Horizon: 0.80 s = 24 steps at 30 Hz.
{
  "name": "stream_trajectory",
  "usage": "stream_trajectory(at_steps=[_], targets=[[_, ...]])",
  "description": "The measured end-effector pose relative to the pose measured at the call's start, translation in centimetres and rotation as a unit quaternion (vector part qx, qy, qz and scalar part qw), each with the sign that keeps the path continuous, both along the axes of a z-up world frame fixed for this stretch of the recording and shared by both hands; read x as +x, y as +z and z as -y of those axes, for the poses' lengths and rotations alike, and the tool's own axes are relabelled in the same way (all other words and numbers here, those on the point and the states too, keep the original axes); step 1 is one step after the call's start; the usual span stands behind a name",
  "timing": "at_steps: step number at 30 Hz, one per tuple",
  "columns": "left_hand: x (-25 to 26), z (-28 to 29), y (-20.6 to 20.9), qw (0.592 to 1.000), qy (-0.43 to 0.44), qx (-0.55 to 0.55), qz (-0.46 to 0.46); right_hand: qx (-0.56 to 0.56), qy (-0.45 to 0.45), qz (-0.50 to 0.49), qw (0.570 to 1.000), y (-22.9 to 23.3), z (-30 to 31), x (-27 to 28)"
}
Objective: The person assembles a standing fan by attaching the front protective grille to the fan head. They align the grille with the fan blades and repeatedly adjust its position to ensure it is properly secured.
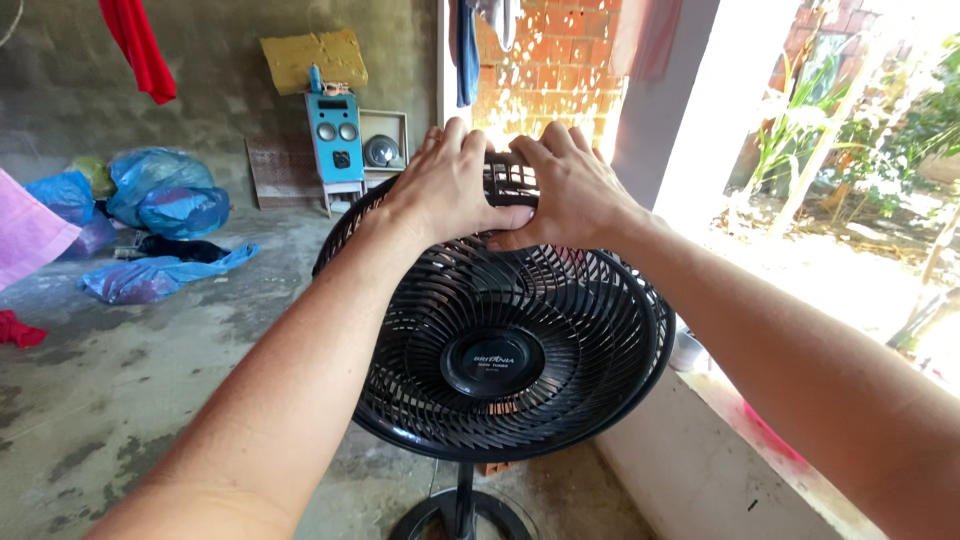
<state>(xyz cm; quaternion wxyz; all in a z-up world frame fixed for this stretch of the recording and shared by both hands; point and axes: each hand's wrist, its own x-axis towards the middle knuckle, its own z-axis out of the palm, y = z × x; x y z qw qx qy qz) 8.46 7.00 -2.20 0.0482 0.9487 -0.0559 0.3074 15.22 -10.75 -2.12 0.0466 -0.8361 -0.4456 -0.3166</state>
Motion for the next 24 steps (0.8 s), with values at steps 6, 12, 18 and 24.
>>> stream_trajectory(at_steps=[6,12,18,24], targets=[[0.0,-0.1,0.1,1.0,0.006,-0.005,-0.022,0.005,-0.002,0.0,1.0,-0.1,-0.1,0.1],[0.1,0.2,0.4,1.0,-0.002,0.0,-0.023,0.017,0.014,0.011,1.0,0.0,0.5,0.4],[-0.1,0.1,-0.3,0.999,0.012,-0.016,-0.032,0.022,0.016,0.023,0.999,-0.2,0.5,0.2],[0.0,-1.5,-1.0,0.999,-0.032,-0.011,0.015,0.014,-0.011,0.008,1.0,-0.6,0.2,-0.3]])
